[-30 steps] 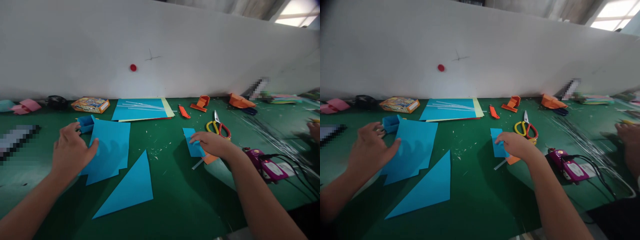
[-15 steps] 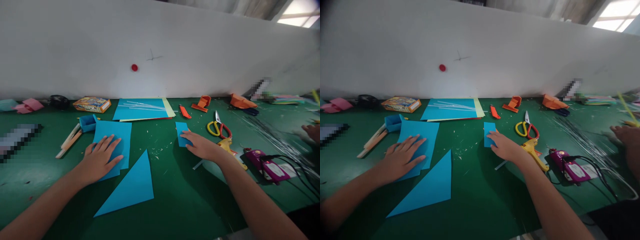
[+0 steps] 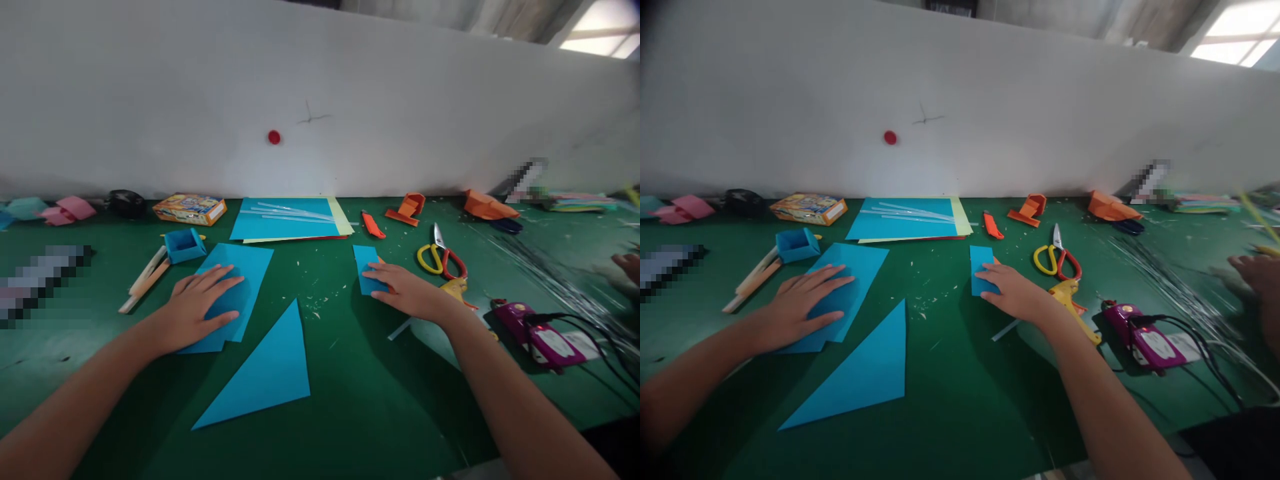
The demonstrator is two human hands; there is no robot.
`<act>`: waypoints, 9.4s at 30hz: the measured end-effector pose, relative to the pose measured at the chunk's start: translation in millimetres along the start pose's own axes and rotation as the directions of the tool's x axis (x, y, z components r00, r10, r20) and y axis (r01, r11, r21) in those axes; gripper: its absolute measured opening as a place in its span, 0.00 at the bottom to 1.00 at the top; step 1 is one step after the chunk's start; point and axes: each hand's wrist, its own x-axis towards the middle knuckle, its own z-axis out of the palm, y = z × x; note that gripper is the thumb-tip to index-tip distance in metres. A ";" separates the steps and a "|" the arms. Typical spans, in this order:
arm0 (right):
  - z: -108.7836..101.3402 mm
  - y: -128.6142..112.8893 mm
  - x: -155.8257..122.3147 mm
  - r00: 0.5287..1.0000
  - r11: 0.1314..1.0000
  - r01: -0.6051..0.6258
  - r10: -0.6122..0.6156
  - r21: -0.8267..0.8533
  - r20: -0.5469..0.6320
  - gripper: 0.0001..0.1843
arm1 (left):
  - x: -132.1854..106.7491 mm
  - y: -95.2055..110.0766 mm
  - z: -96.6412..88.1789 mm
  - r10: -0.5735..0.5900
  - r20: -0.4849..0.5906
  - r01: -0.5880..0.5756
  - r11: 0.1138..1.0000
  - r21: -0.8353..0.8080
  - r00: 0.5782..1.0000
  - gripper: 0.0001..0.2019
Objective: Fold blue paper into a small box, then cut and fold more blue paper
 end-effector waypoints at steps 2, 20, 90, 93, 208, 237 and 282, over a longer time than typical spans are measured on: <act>0.6 -1.1 0.7 1.000 1.000 -0.013 0.013 -0.004 0.004 0.33 | -0.9 6.9 -3.7 0.016 -0.027 -0.016 1.000 -0.008 1.000 0.29; -7.3 4.8 -6.5 0.996 0.995 -0.075 0.072 0.059 0.062 0.31 | -29.7 94.0 5.2 0.301 0.222 -0.242 0.935 -0.259 0.927 0.32; 13.0 -72.4 -1.3 0.943 0.944 0.328 -0.329 -0.030 -0.059 0.24 | -26.8 95.5 14.2 0.324 0.157 -0.279 0.926 -0.255 0.933 0.26; 15.2 -76.1 0.0 0.943 0.947 0.316 -0.319 -0.053 -0.089 0.22 | -26.3 96.1 13.9 0.253 0.158 -0.200 0.936 -0.291 0.955 0.28; 22.9 -114.1 -12.3 0.904 0.859 0.426 -0.387 0.286 -0.184 0.12 | -31.7 111.0 27.7 0.149 0.047 -0.115 0.897 -0.427 0.988 0.26; 33.6 -120.8 -4.3 0.980 0.999 -0.017 0.008 -0.044 -0.199 0.10 | -29.3 116.1 22.4 0.484 -0.101 -0.489 0.872 -0.026 0.869 0.22; 42.5 -119.8 -6.7 0.960 0.949 0.270 -0.277 -0.161 -0.023 0.36 | -23.0 113.7 31.5 0.521 0.044 -0.523 0.851 0.045 0.852 0.27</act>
